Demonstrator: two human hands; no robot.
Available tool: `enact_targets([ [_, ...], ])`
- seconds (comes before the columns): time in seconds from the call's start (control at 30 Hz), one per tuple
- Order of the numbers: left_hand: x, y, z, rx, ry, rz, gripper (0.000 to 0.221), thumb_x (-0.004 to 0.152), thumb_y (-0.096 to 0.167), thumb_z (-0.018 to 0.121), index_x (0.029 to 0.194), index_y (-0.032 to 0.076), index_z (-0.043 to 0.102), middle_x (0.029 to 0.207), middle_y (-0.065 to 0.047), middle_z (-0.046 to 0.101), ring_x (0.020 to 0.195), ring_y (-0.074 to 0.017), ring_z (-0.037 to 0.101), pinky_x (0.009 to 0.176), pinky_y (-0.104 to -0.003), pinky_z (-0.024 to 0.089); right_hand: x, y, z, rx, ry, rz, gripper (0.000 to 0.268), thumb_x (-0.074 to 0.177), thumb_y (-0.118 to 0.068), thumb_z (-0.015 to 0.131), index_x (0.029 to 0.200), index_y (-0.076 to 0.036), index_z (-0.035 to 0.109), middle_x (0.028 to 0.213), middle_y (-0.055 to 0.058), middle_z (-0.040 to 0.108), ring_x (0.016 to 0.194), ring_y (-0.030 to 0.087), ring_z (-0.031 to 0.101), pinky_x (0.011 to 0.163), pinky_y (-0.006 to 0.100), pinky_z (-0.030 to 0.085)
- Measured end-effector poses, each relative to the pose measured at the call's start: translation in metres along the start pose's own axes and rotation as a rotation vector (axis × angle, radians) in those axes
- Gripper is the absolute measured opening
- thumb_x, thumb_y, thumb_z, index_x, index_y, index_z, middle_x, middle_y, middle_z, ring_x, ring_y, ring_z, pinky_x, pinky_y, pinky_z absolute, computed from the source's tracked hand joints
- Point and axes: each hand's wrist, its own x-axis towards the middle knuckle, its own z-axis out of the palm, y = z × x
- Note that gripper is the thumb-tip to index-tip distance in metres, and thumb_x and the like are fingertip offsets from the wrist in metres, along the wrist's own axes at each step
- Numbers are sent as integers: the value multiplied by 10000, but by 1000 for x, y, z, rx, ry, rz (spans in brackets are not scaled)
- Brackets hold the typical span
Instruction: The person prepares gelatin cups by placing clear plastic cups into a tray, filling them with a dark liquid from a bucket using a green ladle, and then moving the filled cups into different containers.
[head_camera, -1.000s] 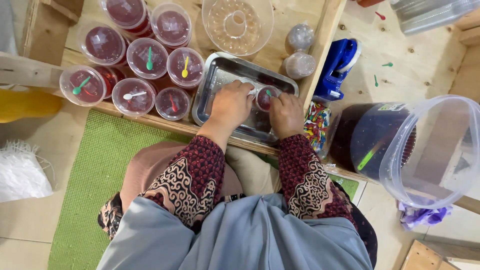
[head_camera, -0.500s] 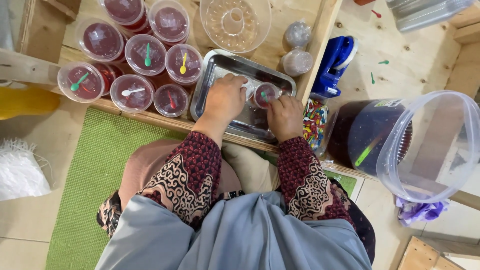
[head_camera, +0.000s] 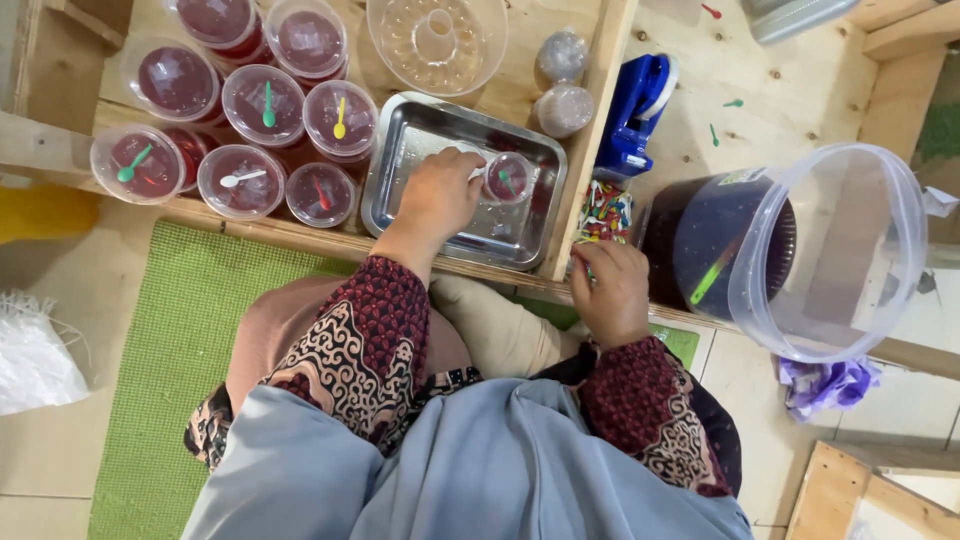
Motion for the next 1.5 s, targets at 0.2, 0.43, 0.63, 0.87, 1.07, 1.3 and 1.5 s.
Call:
enact_targets([
  [0.2, -18, 45, -8, -50, -202, 82, 294, 972, 168, 623, 1245, 86, 696, 1064, -169, 700, 1031, -372, 694, 888, -478, 580, -62, 36, -15, -34, 63, 84, 129, 906, -135, 760, 1034, -143, 772, 935, 56, 694, 859, 298, 688, 800, 412, 519],
  [0.43, -49, 57, 17, 17, -182, 221, 240, 963, 195, 663, 1182, 116, 722, 1073, -146, 699, 1050, -351, 678, 916, -447, 555, -86, 62, 38, -97, 33, 98, 111, 867, -192, 768, 974, -161, 768, 862, 52, 681, 827, 293, 681, 742, 422, 510],
  [0.63, -64, 53, 22, 93, -196, 186, 280, 963, 201, 648, 1229, 138, 708, 1089, -134, 706, 1047, -332, 678, 934, -444, 548, -97, 73, 64, -48, -19, 107, 103, 854, -230, 749, 945, -186, 766, 819, 53, 670, 816, 307, 686, 742, 441, 533],
  [0.87, -86, 67, 31, 180, -262, 213, 314, 965, 283, 630, 1243, 153, 696, 1063, -100, 695, 1026, -290, 676, 913, -410, 552, -103, 77, 68, -86, -105, 216, 112, 902, -287, 691, 970, -239, 766, 866, 10, 655, 900, 272, 681, 789, 423, 531],
  [1.07, -121, 95, 16, 144, -264, 244, 351, 963, 296, 636, 1273, 136, 676, 1090, -123, 680, 1076, -324, 656, 949, -433, 537, -98, 68, 68, -70, -61, 216, 102, 910, -293, 700, 972, -244, 764, 891, 12, 664, 927, 267, 678, 816, 419, 530],
  [1.3, -117, 93, 16, 115, -230, 196, 333, 972, 286, 618, 1268, 148, 687, 1075, -108, 687, 1074, -289, 653, 960, -397, 527, -87, 59, 53, 48, -18, 202, 109, 931, -243, 718, 1007, -190, 775, 924, 35, 690, 958, 284, 687, 858, 400, 549],
  [1.5, -84, 71, 17, 189, -206, 134, 352, 990, 311, 594, 1313, 189, 663, 1179, -77, 660, 1179, -265, 615, 988, -389, 521, -76, 89, 65, 304, 32, 428, 141, 922, -187, 748, 1056, -166, 789, 945, 89, 711, 960, 307, 688, 862, 394, 562],
])
